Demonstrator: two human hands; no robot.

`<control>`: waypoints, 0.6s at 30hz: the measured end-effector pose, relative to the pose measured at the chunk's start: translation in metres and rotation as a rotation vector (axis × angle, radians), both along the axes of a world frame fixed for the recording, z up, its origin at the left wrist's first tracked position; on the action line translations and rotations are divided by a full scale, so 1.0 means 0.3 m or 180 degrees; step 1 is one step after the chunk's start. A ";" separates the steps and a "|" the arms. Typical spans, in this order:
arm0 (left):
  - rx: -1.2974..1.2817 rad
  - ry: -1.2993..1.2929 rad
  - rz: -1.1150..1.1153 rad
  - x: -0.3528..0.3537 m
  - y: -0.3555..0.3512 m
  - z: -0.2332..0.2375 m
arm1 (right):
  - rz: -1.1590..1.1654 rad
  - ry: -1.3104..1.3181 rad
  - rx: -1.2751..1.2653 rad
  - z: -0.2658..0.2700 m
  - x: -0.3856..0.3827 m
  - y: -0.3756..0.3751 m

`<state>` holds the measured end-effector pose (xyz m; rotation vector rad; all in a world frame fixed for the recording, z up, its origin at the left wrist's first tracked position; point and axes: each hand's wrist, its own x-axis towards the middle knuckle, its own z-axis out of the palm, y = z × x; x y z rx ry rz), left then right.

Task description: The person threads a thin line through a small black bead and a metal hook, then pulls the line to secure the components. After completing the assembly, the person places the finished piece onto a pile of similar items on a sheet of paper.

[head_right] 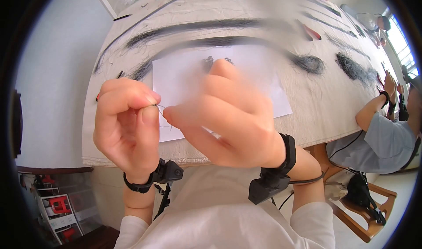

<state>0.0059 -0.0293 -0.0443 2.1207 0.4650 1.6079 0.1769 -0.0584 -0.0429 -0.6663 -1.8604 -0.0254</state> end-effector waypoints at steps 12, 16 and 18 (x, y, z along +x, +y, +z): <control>0.0278 0.0005 0.0293 0.010 -0.006 -0.006 | -0.0660 -0.0493 0.0287 0.014 -0.007 -0.058; 0.0311 0.0034 0.0348 0.017 -0.006 -0.007 | -0.0725 -0.0535 0.0447 0.014 -0.004 -0.050; 0.0257 -0.0019 0.0416 0.022 -0.008 -0.008 | -0.0750 -0.0665 0.0525 0.019 0.001 -0.049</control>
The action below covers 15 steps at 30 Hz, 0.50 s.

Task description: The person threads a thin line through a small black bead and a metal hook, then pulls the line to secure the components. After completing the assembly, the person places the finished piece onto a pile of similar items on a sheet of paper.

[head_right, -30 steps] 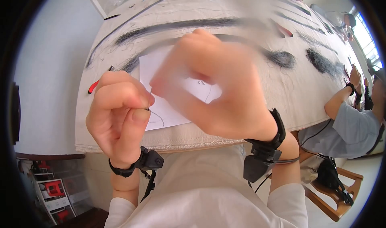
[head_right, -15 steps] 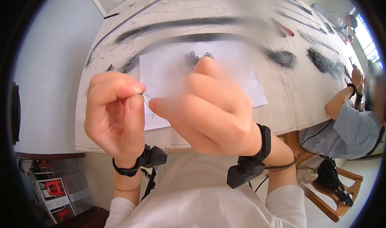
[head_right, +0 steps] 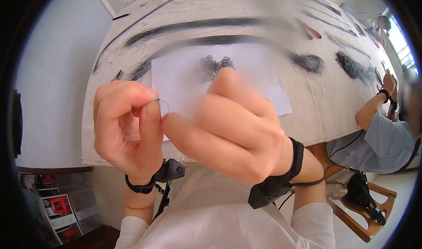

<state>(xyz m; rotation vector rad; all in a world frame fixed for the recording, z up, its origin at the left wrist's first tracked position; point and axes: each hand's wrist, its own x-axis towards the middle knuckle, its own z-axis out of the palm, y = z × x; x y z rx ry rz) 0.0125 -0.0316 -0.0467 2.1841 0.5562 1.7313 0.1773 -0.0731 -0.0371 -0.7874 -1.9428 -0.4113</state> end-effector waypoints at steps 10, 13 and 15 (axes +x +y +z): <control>0.0096 0.0103 0.0211 0.011 0.025 0.004 | -0.0272 -0.0817 0.0634 0.103 0.019 -0.005; 0.0184 0.0228 0.0108 0.005 0.038 0.013 | -0.0666 -0.1048 0.0088 0.172 -0.003 -0.029; -0.0056 0.0357 0.0029 0.001 0.033 0.025 | -0.0488 -0.1262 0.0153 0.189 0.015 -0.006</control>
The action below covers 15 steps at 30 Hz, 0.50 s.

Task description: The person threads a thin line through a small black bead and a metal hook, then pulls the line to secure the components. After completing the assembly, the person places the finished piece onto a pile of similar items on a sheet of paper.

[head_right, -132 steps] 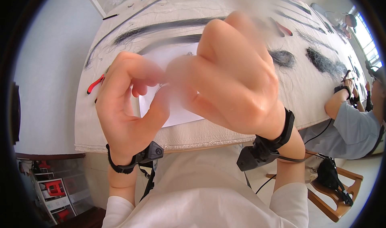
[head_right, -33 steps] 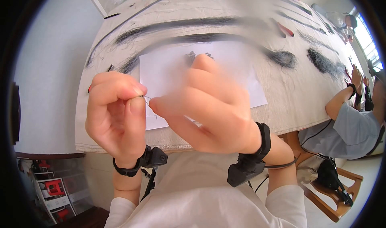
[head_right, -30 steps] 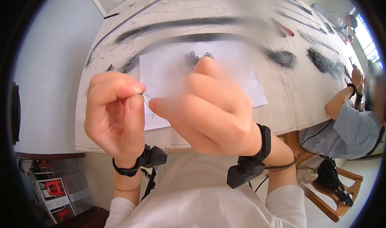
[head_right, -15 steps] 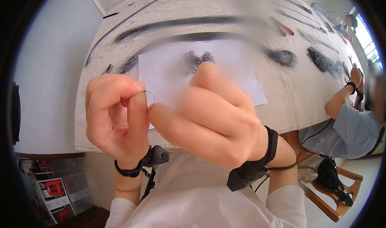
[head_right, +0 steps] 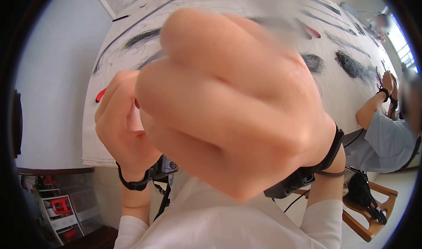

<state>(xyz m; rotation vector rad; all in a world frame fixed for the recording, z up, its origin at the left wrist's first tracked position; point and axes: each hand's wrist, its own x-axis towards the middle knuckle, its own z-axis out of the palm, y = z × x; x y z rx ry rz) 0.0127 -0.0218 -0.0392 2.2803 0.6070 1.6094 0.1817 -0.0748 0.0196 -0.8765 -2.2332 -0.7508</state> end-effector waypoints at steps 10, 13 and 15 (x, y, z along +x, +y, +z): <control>-0.0434 -0.0213 -0.0368 -0.006 -0.003 0.017 | 0.1047 -0.0676 0.0173 0.091 0.071 0.120; -0.0360 -0.0342 -0.0291 -0.004 -0.011 0.014 | 0.1028 -0.0146 -0.0090 0.072 0.048 0.132; -0.0333 -0.0218 -0.0373 -0.013 -0.006 0.012 | 0.0974 -0.0171 -0.0192 0.075 0.059 0.129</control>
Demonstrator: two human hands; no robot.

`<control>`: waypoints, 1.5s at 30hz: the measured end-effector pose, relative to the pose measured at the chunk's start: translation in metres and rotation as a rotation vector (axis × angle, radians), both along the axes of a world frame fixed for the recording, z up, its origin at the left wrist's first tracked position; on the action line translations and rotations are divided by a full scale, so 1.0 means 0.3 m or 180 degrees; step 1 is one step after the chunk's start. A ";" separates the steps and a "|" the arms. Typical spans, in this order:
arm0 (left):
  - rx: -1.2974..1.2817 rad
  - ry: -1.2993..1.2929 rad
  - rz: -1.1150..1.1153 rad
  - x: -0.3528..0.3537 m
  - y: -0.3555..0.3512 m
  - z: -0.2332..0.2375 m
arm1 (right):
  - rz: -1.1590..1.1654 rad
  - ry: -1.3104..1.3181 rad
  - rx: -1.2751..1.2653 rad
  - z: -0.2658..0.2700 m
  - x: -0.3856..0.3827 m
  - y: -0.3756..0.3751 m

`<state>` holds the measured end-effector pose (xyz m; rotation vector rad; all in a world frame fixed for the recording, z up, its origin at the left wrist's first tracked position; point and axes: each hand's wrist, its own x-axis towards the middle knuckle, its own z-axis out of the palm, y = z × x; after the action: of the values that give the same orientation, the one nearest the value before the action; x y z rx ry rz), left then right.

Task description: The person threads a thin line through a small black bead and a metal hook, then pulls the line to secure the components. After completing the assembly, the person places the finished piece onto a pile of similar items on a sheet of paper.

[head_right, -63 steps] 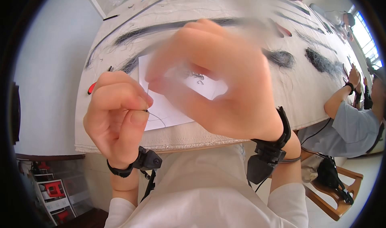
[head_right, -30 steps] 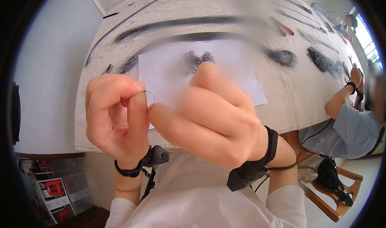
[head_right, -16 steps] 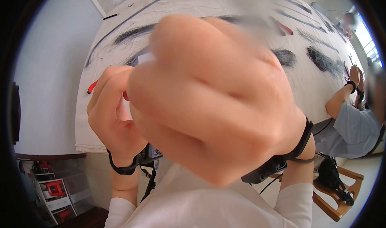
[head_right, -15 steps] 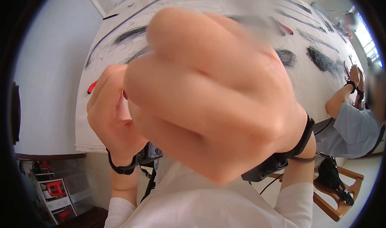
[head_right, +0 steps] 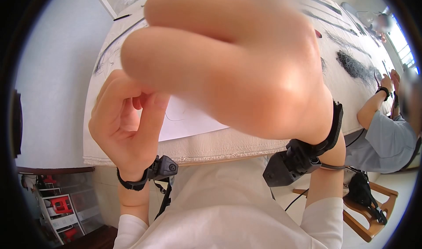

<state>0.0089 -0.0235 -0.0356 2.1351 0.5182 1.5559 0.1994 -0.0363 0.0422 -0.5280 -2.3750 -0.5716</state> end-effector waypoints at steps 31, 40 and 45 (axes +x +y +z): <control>0.0514 -0.0164 0.0365 0.002 -0.008 -0.042 | -0.0027 0.1617 -0.0421 -0.245 -0.083 -0.085; 0.0968 -0.0081 0.0363 -0.001 -0.007 -0.030 | -0.0668 0.0929 0.0162 -0.093 -0.043 -0.097; 0.0441 -0.0160 0.0186 0.002 -0.024 -0.034 | -0.0517 0.1408 -0.1166 -0.127 -0.026 -0.047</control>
<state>0.0095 -0.0306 -0.0459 2.1937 0.4721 1.7188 0.1917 -0.0505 0.0042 -0.9123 -2.0229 -0.0650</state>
